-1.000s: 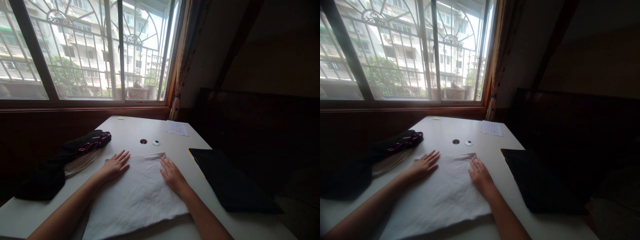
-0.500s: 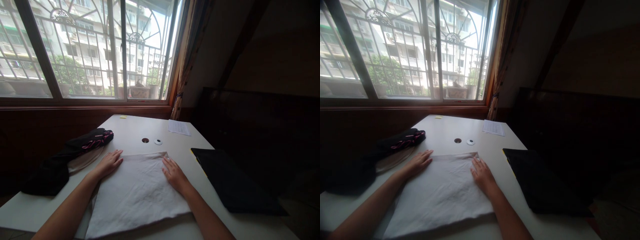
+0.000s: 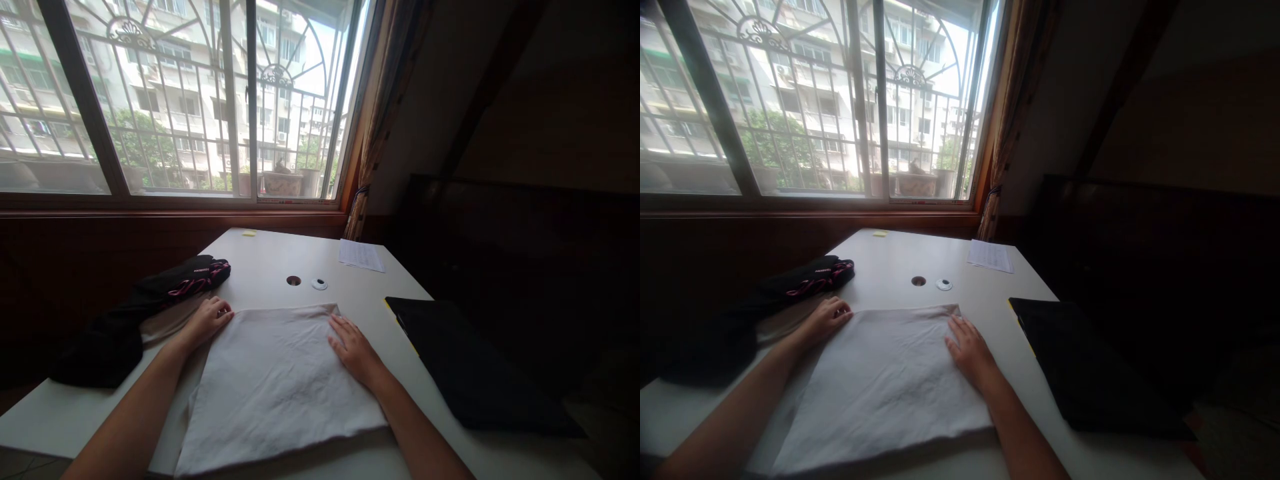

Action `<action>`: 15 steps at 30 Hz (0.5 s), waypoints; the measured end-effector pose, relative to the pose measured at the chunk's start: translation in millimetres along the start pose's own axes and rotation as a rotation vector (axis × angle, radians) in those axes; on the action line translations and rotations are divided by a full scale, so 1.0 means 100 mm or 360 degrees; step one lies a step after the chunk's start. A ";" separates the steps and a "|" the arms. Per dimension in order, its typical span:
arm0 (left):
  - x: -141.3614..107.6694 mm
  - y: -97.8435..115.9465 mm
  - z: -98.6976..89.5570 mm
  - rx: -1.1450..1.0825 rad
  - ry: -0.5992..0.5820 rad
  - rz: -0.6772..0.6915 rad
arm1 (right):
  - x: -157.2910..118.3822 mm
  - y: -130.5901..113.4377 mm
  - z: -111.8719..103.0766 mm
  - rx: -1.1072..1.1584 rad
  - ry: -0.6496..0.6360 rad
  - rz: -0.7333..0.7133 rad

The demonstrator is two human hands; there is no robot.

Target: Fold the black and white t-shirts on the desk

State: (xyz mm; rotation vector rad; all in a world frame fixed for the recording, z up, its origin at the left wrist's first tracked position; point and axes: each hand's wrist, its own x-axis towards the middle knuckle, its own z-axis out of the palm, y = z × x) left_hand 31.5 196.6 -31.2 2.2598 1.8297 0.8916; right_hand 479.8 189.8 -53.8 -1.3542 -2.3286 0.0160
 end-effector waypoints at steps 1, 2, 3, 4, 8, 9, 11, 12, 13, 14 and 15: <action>0.00 0.00 0.00 -0.0001 -0.0002 0.0002 | 0.00 -0.01 -0.01 0.0000 -0.0007 0.0004; 0.00 -0.01 0.00 -0.0003 -0.0006 0.0001 | 0.00 -0.01 -0.01 -0.0001 -0.0013 0.0009; 0.00 -0.01 0.01 -0.0005 -0.0013 0.0000 | 0.00 -0.02 -0.02 -0.0001 -0.0018 0.0015; 0.00 -0.01 0.00 -0.0008 -0.0023 0.0000 | 0.00 -0.02 -0.03 0.0000 -0.0020 0.0020; 0.00 0.02 -0.01 -0.0036 -0.0059 0.0000 | 0.00 -0.03 -0.04 0.0013 -0.0023 0.0017; 0.00 0.03 -0.02 -0.0050 -0.0061 -0.0009 | 0.00 -0.03 -0.05 0.0018 -0.0025 0.0013; 0.00 0.04 -0.02 -0.0076 -0.0064 -0.0034 | 0.00 -0.03 -0.05 0.0027 -0.0030 0.0009; 0.00 0.05 -0.03 -0.0086 -0.0065 -0.0044 | 0.00 -0.03 -0.05 0.0031 -0.0031 0.0010; -0.01 0.05 -0.03 -0.0094 -0.0066 -0.0050 | 0.00 -0.03 -0.06 0.0034 -0.0032 0.0013; -0.01 0.05 -0.03 -0.0100 -0.0067 -0.0053 | 0.00 -0.03 -0.07 0.0038 -0.0031 0.0015; -0.01 0.05 -0.03 -0.0105 -0.0069 -0.0055 | 0.00 -0.04 -0.07 0.0044 -0.0030 0.0017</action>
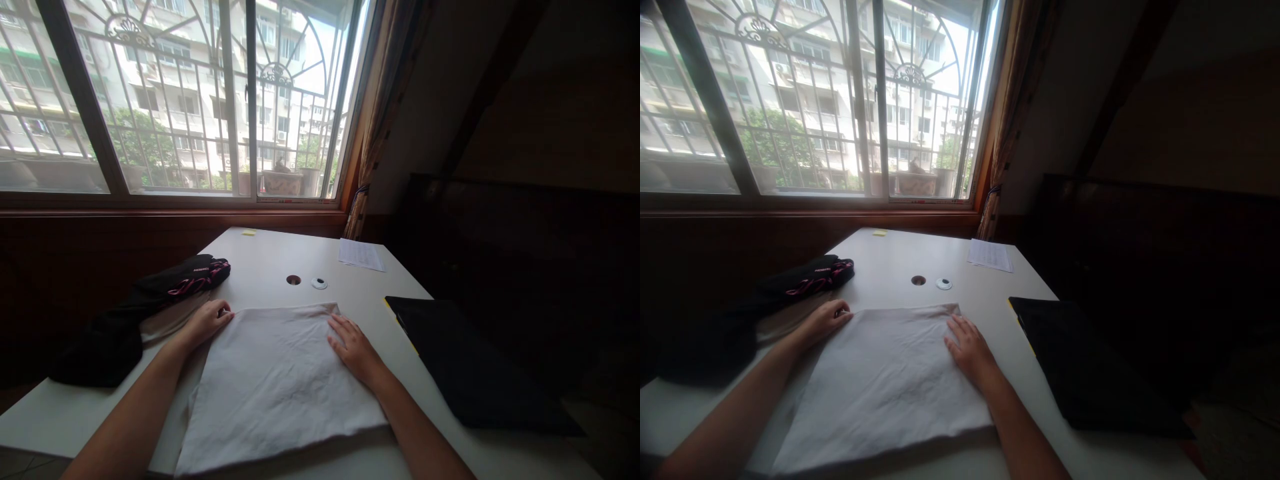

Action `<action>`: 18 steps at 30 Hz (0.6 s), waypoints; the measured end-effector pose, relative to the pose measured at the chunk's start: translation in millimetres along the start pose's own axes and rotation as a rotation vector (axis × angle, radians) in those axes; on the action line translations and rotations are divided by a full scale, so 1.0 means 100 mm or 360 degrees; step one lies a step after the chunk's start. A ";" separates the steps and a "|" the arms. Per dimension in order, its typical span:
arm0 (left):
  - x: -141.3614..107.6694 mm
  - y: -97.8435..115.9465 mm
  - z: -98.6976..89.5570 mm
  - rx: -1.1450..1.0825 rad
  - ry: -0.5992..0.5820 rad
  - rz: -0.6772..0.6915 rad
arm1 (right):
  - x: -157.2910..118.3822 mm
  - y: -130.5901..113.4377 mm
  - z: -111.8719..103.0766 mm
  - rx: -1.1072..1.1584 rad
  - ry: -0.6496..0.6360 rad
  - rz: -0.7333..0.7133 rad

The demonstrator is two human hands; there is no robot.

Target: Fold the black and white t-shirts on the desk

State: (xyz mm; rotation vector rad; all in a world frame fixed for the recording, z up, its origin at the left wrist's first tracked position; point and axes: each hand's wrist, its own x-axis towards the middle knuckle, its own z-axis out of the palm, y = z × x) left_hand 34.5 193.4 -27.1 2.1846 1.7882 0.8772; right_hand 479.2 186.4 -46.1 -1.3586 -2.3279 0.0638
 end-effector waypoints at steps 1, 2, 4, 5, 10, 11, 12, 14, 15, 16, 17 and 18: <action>0.00 0.00 0.00 -0.0003 -0.0004 -0.0003 | 0.00 -0.01 -0.01 0.0006 0.0004 0.0002; 0.00 0.00 0.00 -0.0005 -0.0011 -0.0007 | 0.00 -0.02 -0.02 0.0014 0.0011 0.0004; 0.00 0.00 0.01 -0.0010 -0.0025 -0.0019 | 0.00 -0.04 -0.05 0.0037 0.0032 0.0008; 0.00 0.00 0.01 -0.0016 -0.0029 -0.0025 | 0.00 -0.05 -0.07 0.0050 0.0048 0.0012; 0.01 -0.03 0.03 -0.0043 -0.0034 -0.0036 | 0.01 -0.04 -0.11 0.0200 0.0193 0.0058; 0.01 -0.04 0.03 -0.0046 -0.0035 -0.0031 | 0.01 -0.03 -0.10 0.0263 0.0226 0.0075; 0.01 -0.05 0.04 -0.0051 -0.0032 -0.0025 | 0.01 0.00 -0.10 0.0329 0.0257 0.0095; 0.01 -0.08 0.06 -0.0065 -0.0017 -0.0013 | 0.02 0.04 -0.08 0.0447 0.0303 0.0133; 0.01 -0.09 0.06 -0.0072 -0.0005 -0.0006 | 0.03 0.06 -0.07 0.0490 0.0320 0.0151; 0.01 -0.09 0.06 -0.0080 0.0009 0.0001 | 0.03 0.08 -0.06 0.0521 0.0335 0.0165; 0.01 -0.09 0.06 -0.0088 0.0024 0.0011 | 0.03 0.09 -0.05 0.0543 0.0348 0.0172; 0.01 -0.09 0.06 -0.0098 0.0044 0.0022 | 0.04 0.10 -0.04 0.0557 0.0359 0.0174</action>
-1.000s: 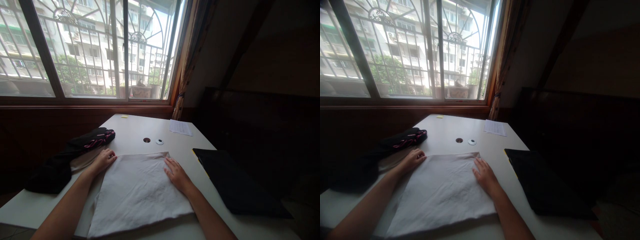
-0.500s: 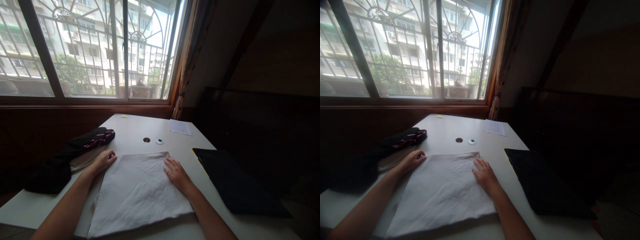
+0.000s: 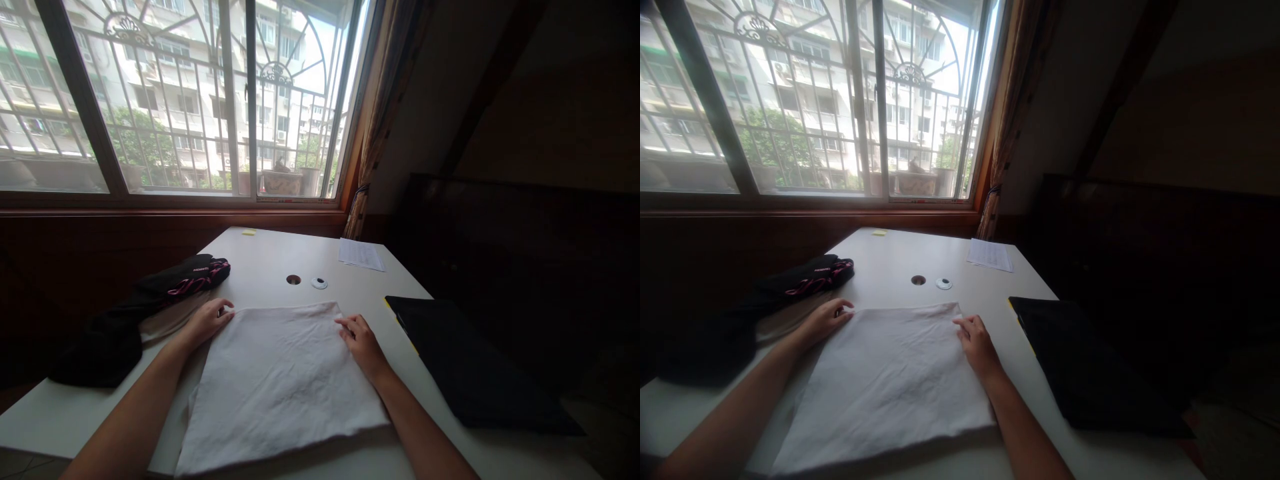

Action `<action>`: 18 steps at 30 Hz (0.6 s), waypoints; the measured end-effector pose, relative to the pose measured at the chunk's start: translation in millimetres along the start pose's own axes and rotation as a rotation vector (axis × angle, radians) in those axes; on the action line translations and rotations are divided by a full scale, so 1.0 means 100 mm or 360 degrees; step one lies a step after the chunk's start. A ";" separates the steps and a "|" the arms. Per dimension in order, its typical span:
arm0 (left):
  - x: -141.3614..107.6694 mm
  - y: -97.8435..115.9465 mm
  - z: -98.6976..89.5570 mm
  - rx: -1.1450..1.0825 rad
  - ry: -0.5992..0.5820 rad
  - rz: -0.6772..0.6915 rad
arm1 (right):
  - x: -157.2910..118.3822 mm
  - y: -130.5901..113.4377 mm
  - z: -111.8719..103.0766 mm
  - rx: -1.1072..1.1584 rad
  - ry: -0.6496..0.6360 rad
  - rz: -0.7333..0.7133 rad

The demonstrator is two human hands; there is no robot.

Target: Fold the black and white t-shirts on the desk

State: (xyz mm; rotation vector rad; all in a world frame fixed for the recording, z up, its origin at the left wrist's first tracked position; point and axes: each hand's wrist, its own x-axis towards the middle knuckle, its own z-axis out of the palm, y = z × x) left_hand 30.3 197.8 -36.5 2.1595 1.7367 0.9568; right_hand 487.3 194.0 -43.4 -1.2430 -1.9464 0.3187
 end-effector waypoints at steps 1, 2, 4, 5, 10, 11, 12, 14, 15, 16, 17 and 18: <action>0.00 0.00 0.00 -0.0014 0.0026 0.0013 | 0.00 0.01 0.01 0.0004 0.0011 -0.0002; 0.00 0.01 0.00 -0.0036 0.0058 0.0025 | 0.01 0.03 0.01 -0.0002 0.0026 -0.0004; 0.00 0.03 0.02 -0.0104 0.0144 0.0052 | 0.02 0.07 -0.01 -0.0043 0.0064 -0.0006; 0.01 0.05 0.04 -0.0146 0.0188 0.0064 | 0.02 0.10 -0.02 -0.0075 0.0084 0.0000; 0.03 0.06 0.16 -0.0323 0.0196 0.0135 | 0.04 0.32 -0.18 -0.0282 0.0090 0.0069; 0.03 0.06 0.18 -0.0334 0.0178 0.0153 | 0.04 0.36 -0.21 -0.0318 0.0075 0.0071; 0.03 0.05 0.20 -0.0331 0.0166 0.0170 | 0.03 0.39 -0.23 -0.0353 0.0062 0.0064; 0.03 0.02 0.22 -0.0294 0.0151 0.0203 | 0.02 0.40 -0.25 -0.0424 0.0043 0.0029; 0.03 0.01 0.22 -0.0266 0.0144 0.0220 | 0.02 0.40 -0.25 -0.0460 0.0036 0.0008; 0.03 0.01 0.23 -0.0235 0.0133 0.0240 | 0.02 0.38 -0.25 -0.0497 0.0030 -0.0009; 0.02 0.00 0.23 -0.0206 0.0123 0.0259 | 0.01 0.36 -0.25 -0.0531 0.0025 -0.0022; 0.02 0.00 0.23 -0.0179 0.0115 0.0276 | 0.01 0.34 -0.24 -0.0561 0.0021 -0.0031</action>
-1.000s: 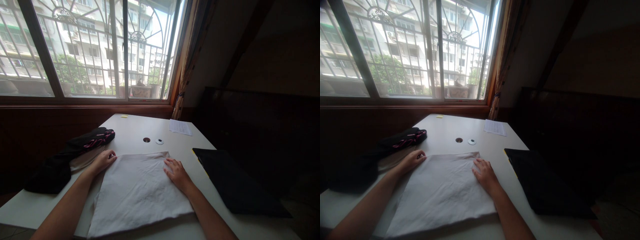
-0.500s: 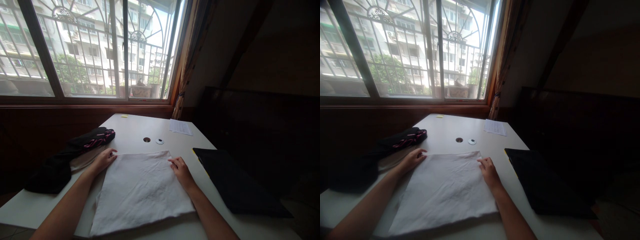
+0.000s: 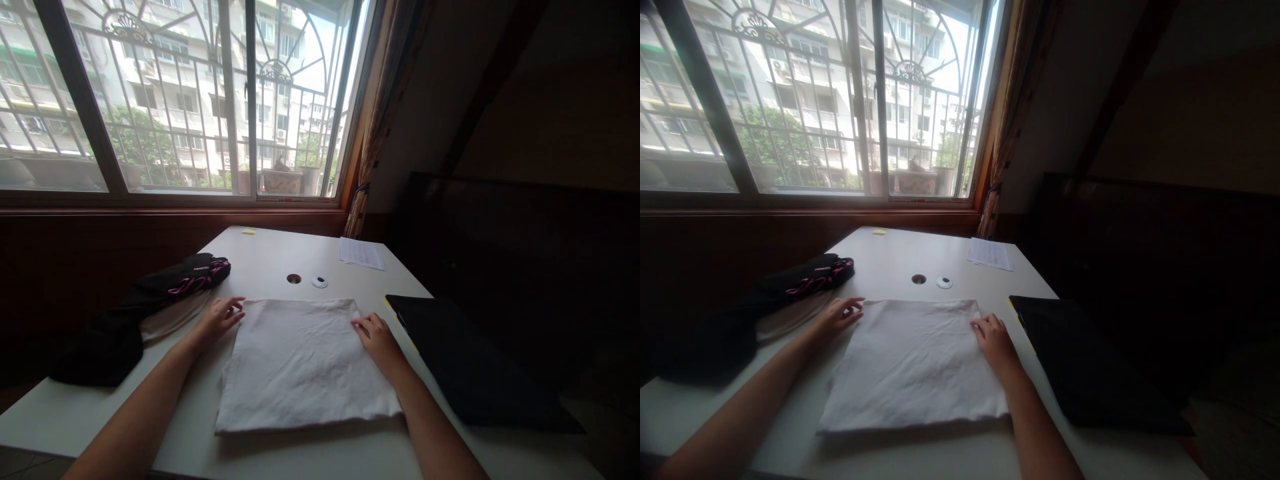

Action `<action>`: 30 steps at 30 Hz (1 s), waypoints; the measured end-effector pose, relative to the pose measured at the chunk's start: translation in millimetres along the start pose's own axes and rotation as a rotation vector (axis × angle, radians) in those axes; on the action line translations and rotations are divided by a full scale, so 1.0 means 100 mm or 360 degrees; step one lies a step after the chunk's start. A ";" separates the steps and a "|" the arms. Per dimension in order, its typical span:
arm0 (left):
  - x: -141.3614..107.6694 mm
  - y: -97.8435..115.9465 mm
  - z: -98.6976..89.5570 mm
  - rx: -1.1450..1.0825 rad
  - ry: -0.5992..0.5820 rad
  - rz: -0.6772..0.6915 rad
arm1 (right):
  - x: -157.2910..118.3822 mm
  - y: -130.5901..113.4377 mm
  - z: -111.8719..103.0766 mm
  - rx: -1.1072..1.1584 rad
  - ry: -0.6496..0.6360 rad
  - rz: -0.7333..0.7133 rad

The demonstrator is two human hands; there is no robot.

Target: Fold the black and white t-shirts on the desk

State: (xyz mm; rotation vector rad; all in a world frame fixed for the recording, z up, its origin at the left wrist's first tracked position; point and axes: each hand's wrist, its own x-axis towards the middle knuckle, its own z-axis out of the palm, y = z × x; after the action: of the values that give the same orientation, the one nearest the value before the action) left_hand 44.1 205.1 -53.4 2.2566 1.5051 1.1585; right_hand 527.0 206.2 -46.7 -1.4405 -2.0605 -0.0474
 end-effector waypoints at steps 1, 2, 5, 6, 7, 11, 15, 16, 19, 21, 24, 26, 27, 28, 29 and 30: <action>0.00 0.00 0.00 0.0021 -0.0009 0.0012 | 0.00 -0.02 -0.01 -0.0030 -0.0002 -0.0005; 0.00 0.01 0.00 0.0040 -0.0017 0.0019 | -0.01 -0.04 -0.02 -0.0062 -0.0004 -0.0004; -0.01 0.03 0.00 0.0095 -0.0044 0.0022 | -0.02 -0.12 -0.10 -0.0191 -0.0018 -0.0006; -0.01 0.05 0.01 0.0113 -0.0045 0.0018 | -0.02 -0.17 -0.13 -0.0231 -0.0023 -0.0021; -0.01 0.06 0.01 0.0126 -0.0040 0.0011 | -0.02 -0.23 -0.17 -0.0254 -0.0027 -0.0051; 0.01 0.13 0.06 0.0076 -0.0003 -0.0041 | -0.01 -0.68 -0.29 -0.0082 -0.0087 -0.0339; 0.05 0.18 0.09 0.0035 0.0015 -0.0090 | -0.10 -1.35 -0.30 0.0286 -0.0389 -0.0782; 0.06 0.19 0.10 0.0050 0.0021 -0.0091 | -0.15 -1.52 -0.28 0.0349 -0.0454 -0.0879; 0.07 0.22 0.11 0.0149 0.0051 -0.0077 | -0.33 -1.98 -0.15 0.0423 -0.0508 -0.1125; 0.07 0.22 0.12 0.0224 0.0072 -0.0068 | -0.43 -2.19 -0.05 0.0348 -0.0485 -0.1253; 0.05 0.21 0.14 0.0278 0.0060 -0.0052 | -0.49 -2.35 0.07 0.0206 -0.0429 -0.1319; 0.06 0.20 0.15 0.0277 0.0031 -0.0055 | -0.49 -2.37 0.12 0.0214 -0.0377 -0.1317; 0.07 0.20 0.16 0.0269 0.0014 -0.0060 | -0.49 -2.36 0.14 0.0253 -0.0350 -0.1306; 0.08 0.20 0.16 0.0256 -0.0003 -0.0065 | -0.48 -2.34 0.16 0.0313 -0.0326 -0.1278; 0.10 0.20 0.17 0.0237 -0.0015 -0.0068 | -0.48 -2.33 0.17 0.0392 -0.0301 -0.1223; 0.12 0.20 0.17 0.0207 -0.0021 -0.0079 | -0.48 -2.31 0.17 0.0484 -0.0278 -0.1144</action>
State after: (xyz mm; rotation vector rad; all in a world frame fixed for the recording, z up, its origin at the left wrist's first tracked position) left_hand 72.2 210.6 -48.2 2.2893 1.6663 1.0591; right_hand 330.1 78.4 -13.6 -0.4930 -2.4982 0.0992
